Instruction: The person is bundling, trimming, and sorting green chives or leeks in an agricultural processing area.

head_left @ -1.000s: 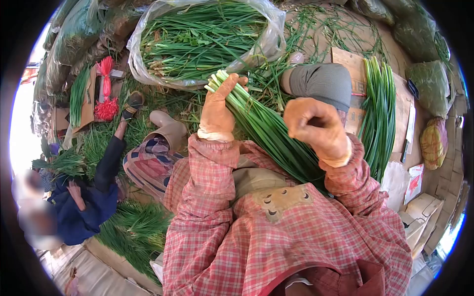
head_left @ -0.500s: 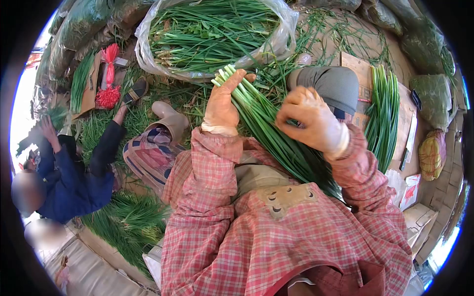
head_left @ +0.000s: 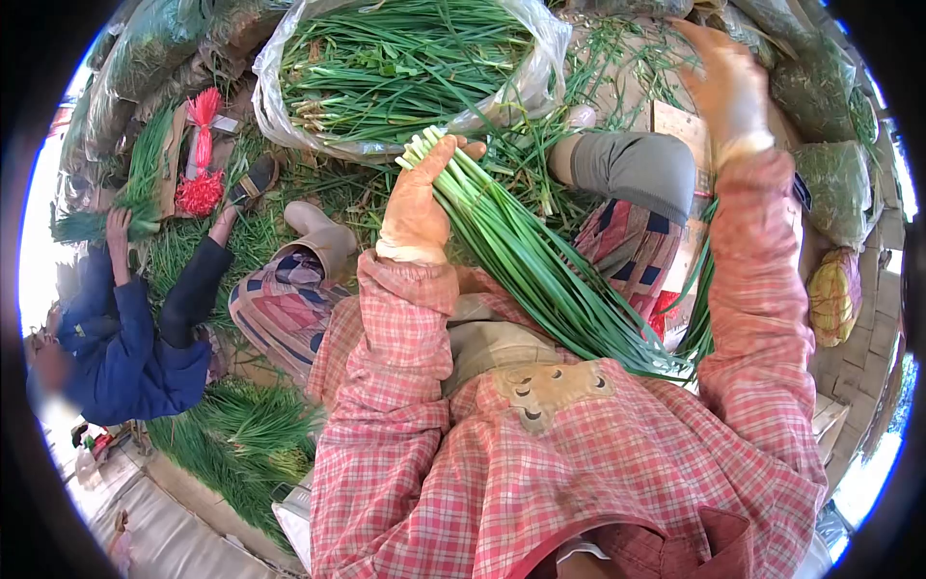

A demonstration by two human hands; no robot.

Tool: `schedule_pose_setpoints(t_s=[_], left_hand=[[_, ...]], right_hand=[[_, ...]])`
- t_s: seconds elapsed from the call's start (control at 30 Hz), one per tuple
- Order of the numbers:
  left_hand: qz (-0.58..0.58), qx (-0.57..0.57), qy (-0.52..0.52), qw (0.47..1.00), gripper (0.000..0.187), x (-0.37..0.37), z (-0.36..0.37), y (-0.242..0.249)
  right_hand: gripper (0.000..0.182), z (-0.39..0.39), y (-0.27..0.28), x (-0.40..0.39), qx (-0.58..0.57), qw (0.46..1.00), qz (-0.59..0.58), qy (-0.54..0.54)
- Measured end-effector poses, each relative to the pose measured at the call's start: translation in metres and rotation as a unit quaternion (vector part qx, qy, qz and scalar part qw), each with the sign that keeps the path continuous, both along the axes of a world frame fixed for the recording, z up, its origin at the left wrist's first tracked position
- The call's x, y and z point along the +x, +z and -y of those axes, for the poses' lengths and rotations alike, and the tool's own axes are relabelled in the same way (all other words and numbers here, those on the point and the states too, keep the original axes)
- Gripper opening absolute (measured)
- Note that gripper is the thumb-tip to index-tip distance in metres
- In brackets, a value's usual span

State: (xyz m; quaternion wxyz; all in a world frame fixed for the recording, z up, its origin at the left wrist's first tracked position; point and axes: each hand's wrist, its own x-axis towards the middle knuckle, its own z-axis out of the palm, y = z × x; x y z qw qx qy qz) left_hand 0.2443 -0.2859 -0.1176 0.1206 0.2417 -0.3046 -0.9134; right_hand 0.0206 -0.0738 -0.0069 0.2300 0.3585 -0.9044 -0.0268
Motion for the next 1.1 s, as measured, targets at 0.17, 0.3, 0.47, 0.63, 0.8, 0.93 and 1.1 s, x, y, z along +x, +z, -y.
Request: schedule_pose_setpoints(t_s=[0.17, 0.3, 0.47, 0.63, 0.8, 0.93, 1.1], left_hand=[[-0.029, 0.033, -0.026, 0.999, 0.021, -0.001, -0.004, 0.006], [-0.026, 0.0, -0.026, 0.999, 0.021, 0.004, 0.001, 0.0], [0.031, 0.019, 0.029, 0.999, 0.02, 0.008, 0.008, -0.002], [-0.111, 0.015, 0.047, 0.993, 0.019, 0.03, 0.048, 0.001], [-0.31, 0.089, 0.082, 0.943, 0.02, 0.051, 0.074, 0.052], [-0.301, 0.043, 0.046, 0.951, 0.014, 0.039, 0.066, 0.095], [-0.292, -0.026, -0.032, 0.955, 0.015, -0.015, 0.019, 0.157]], right_hand=[[0.024, 0.061, -0.04, 0.114, -0.092, 0.898, 0.183, 0.39], [0.011, 0.061, -0.047, 0.123, -0.071, 0.874, 0.251, 0.411], [0.008, 0.01, 0.007, 0.092, -0.198, 0.52, 0.649, 0.519], [0.029, -0.036, 0.0, 0.017, -0.4, 0.599, 0.595, 0.357], [0.059, -0.011, -0.017, 0.034, -0.111, 0.966, 0.213, 0.095], [0.083, 0.038, 0.006, 0.099, -0.344, 0.758, 0.455, 0.316], [0.114, 0.081, -0.003, 0.147, -0.404, 0.671, 0.455, 0.423]])
